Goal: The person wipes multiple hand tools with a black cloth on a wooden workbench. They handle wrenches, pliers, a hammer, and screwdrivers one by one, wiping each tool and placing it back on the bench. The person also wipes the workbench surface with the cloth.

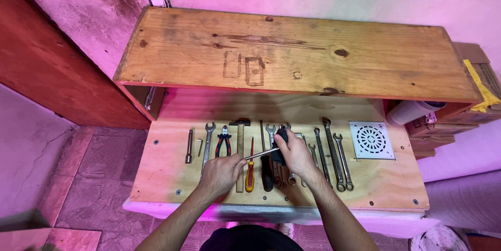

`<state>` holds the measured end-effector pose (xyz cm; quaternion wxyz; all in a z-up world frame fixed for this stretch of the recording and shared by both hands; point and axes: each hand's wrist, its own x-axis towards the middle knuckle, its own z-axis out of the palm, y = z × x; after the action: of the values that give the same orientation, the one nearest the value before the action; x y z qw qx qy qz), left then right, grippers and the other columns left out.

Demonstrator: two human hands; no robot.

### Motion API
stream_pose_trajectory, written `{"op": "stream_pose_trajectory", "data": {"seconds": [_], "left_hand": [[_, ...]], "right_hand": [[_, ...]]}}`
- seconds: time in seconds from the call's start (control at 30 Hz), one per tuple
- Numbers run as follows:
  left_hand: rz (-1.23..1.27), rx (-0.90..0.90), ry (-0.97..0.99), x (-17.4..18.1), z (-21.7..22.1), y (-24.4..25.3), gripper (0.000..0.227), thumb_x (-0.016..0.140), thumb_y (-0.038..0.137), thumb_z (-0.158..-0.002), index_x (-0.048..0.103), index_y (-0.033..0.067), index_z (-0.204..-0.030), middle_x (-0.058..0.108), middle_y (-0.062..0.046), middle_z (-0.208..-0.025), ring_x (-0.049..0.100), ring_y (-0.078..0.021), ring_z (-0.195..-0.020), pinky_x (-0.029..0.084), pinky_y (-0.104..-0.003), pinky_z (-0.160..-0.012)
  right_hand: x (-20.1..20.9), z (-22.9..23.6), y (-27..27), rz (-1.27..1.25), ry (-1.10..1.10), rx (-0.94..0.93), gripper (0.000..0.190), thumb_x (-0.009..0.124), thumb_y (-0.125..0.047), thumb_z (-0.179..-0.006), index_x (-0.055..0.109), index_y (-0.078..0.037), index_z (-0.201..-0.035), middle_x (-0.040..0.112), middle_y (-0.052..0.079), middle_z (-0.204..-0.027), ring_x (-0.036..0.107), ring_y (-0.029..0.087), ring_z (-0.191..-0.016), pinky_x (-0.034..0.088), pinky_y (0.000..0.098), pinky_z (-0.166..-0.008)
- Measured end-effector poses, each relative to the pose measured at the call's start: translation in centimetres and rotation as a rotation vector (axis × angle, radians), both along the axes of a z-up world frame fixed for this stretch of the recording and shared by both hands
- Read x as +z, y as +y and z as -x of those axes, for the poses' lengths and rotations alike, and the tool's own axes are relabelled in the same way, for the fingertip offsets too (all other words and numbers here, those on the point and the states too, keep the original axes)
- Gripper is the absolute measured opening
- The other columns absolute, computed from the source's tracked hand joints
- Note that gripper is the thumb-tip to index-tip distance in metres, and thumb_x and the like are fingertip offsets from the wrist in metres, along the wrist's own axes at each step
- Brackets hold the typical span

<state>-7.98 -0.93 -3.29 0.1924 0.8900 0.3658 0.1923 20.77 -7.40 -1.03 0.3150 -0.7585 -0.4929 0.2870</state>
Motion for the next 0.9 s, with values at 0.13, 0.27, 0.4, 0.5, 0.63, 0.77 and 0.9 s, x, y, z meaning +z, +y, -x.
{"op": "stream_pose_trajectory", "data": {"seconds": [0.13,0.27,0.4,0.5,0.63,0.77,0.9], "left_hand": [[-0.041,0.039,0.031,-0.6,-0.2,0.3,0.036,0.057,0.054,-0.113,0.066,0.0268,-0.091,0.074,-0.008,-0.071,0.081,-0.0312,-0.076,0.066,-0.047,-0.071],[0.076,0.128,0.021,-1.1,1.0,1.5,0.041,0.053,0.057,-0.115,0.069,0.0261,-0.094,0.077,-0.008,-0.070,0.082,-0.0339,-0.077,0.066,-0.050,-0.072],[0.046,0.005,0.048,-0.5,1.2,3.1,0.038,0.054,0.054,-0.115,0.066,0.0247,-0.094,0.077,-0.011,-0.071,0.082,-0.0366,-0.076,0.066,-0.052,-0.072],[-0.024,-0.181,0.040,0.0,1.1,2.6,0.037,0.056,0.051,-0.114,0.062,0.0235,-0.090,0.076,-0.011,-0.067,0.082,-0.0364,-0.072,0.065,-0.053,-0.068],[-0.053,-0.248,0.028,0.9,1.0,3.7,0.038,0.056,0.048,-0.114,0.061,0.0216,-0.089,0.075,-0.011,-0.066,0.082,-0.0364,-0.072,0.065,-0.052,-0.068],[-0.116,-0.321,0.034,0.3,1.3,4.2,0.038,0.056,0.045,-0.114,0.060,0.0192,-0.088,0.073,-0.014,-0.064,0.081,-0.0378,-0.071,0.064,-0.054,-0.067],[0.089,-0.166,-0.075,-0.1,1.1,4.1,0.035,0.059,0.048,-0.113,0.067,0.0238,-0.089,0.072,-0.011,-0.062,0.078,-0.0400,-0.070,0.063,-0.052,-0.067]], "right_hand": [[1.1,2.2,-0.2,0.144,-0.147,-0.069,0.061,0.049,-0.065,-0.116,0.070,-0.012,-0.137,0.083,0.031,-0.106,0.078,0.052,-0.116,0.060,0.0633,-0.097],[0.9,3.6,-1.2,0.158,-0.110,-0.086,0.055,0.050,-0.058,-0.117,0.069,-0.008,-0.131,0.080,0.033,-0.100,0.078,0.056,-0.108,0.060,0.0636,-0.091],[-0.1,2.3,-2.0,0.001,0.140,-0.087,0.046,0.057,-0.050,-0.117,0.072,-0.007,-0.105,0.070,0.027,-0.077,0.070,0.040,-0.083,0.057,0.0523,-0.077],[-2.3,-0.2,-1.4,-0.030,0.093,-0.046,0.050,0.055,-0.050,-0.118,0.071,-0.006,-0.101,0.070,0.030,-0.077,0.067,0.043,-0.078,0.054,0.0531,-0.074],[0.0,1.1,-1.5,-0.063,0.109,-0.057,0.051,0.056,-0.049,-0.118,0.072,-0.005,-0.100,0.070,0.029,-0.076,0.066,0.037,-0.077,0.054,0.0501,-0.073],[-1.2,1.6,-1.5,-0.142,0.293,-0.128,0.044,0.059,-0.041,-0.119,0.076,-0.008,-0.096,0.064,0.009,-0.071,0.060,0.025,-0.075,0.052,0.0395,-0.066],[-0.3,2.8,-1.1,-0.250,0.440,-0.184,0.034,0.060,-0.034,-0.119,0.078,-0.012,-0.101,0.058,-0.002,-0.068,0.060,0.015,-0.068,0.053,0.0265,-0.058]]}}
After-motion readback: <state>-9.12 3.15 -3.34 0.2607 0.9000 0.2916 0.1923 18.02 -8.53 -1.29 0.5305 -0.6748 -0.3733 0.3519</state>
